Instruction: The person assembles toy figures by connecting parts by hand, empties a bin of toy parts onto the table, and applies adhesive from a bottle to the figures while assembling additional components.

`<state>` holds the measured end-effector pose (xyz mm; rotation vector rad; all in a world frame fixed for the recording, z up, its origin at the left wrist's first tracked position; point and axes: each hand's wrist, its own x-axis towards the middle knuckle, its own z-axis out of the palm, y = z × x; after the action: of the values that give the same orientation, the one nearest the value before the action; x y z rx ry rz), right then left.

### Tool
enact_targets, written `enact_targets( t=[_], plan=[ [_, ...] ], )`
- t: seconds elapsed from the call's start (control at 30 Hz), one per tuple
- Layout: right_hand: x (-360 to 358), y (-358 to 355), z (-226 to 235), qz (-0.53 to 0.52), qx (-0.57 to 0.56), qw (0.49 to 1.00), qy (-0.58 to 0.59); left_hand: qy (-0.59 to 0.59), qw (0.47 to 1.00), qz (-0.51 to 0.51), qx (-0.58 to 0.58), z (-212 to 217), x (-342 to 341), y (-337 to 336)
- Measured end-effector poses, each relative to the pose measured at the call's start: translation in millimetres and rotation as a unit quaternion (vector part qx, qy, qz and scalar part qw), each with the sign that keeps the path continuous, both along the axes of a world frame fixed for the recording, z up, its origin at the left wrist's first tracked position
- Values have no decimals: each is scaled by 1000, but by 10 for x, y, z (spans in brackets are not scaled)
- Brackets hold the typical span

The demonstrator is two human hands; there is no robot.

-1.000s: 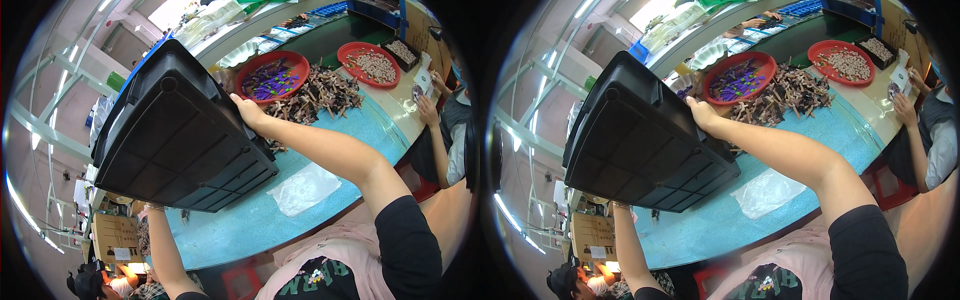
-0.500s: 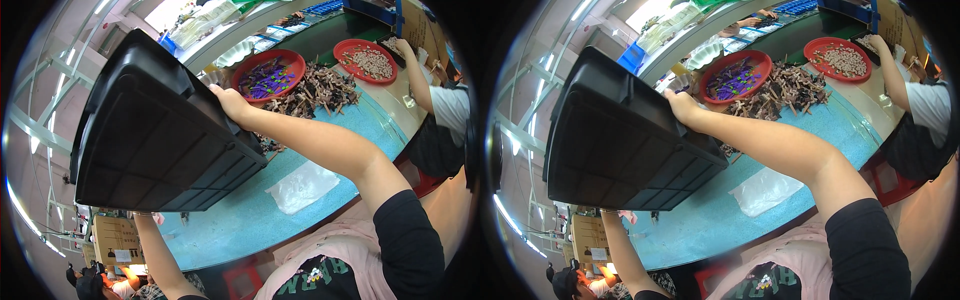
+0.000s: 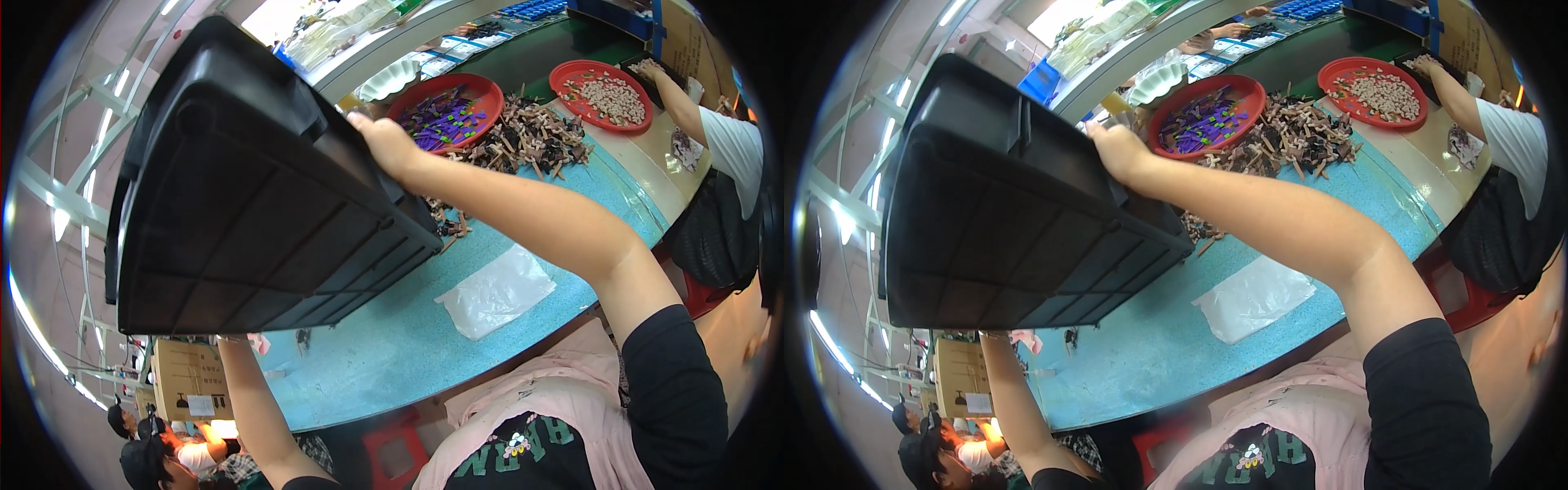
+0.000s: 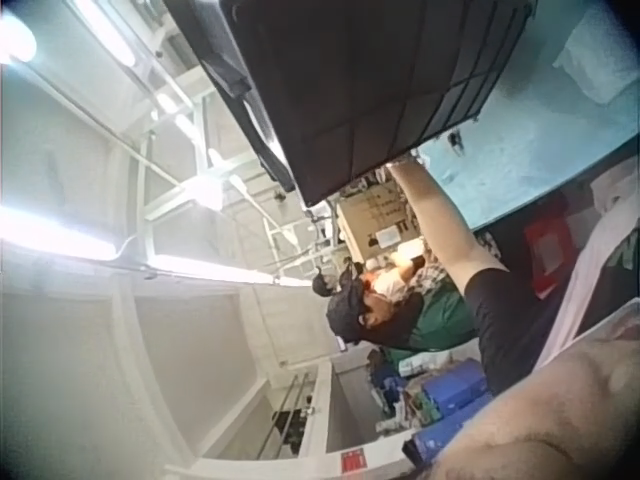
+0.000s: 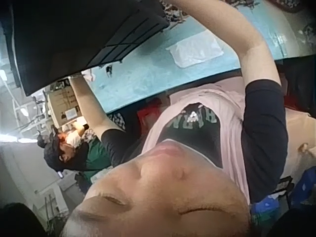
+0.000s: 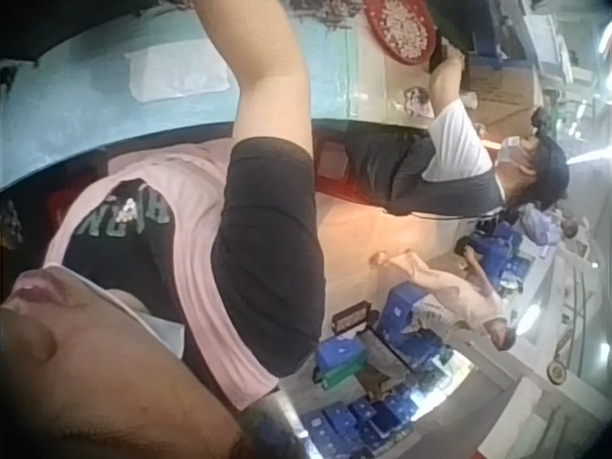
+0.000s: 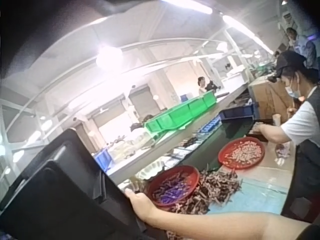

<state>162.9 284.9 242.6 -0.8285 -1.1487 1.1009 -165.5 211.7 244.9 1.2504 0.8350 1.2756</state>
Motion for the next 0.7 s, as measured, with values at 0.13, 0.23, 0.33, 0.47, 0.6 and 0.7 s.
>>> enact_targets(
  t=[0.13, 0.23, 0.33, 0.47, 0.6, 0.7],
  plan=[
    [205, -74, 51, -38, 52, 995, -71, -33, 997, 71, -14, -83, -188, -254],
    [618, 353, -400, -91, 180, 961, -189, -72, 989, 130, -6, 69, 89, 136],
    [855, 729, -796, -140, 264, 928, -224, -116, 979, 169, -4, 0, 244, 227],
    [592, 508, -725, -64, 202, 960, -184, -155, 965, 213, -4, -21, 246, 163],
    [592, 315, -668, -8, 91, 987, -130, -185, 956, 226, -9, -11, 338, 232],
    [680, 260, -594, 16, 5, 996, -82, -199, 955, 218, -13, -36, 302, 207]
  ],
)
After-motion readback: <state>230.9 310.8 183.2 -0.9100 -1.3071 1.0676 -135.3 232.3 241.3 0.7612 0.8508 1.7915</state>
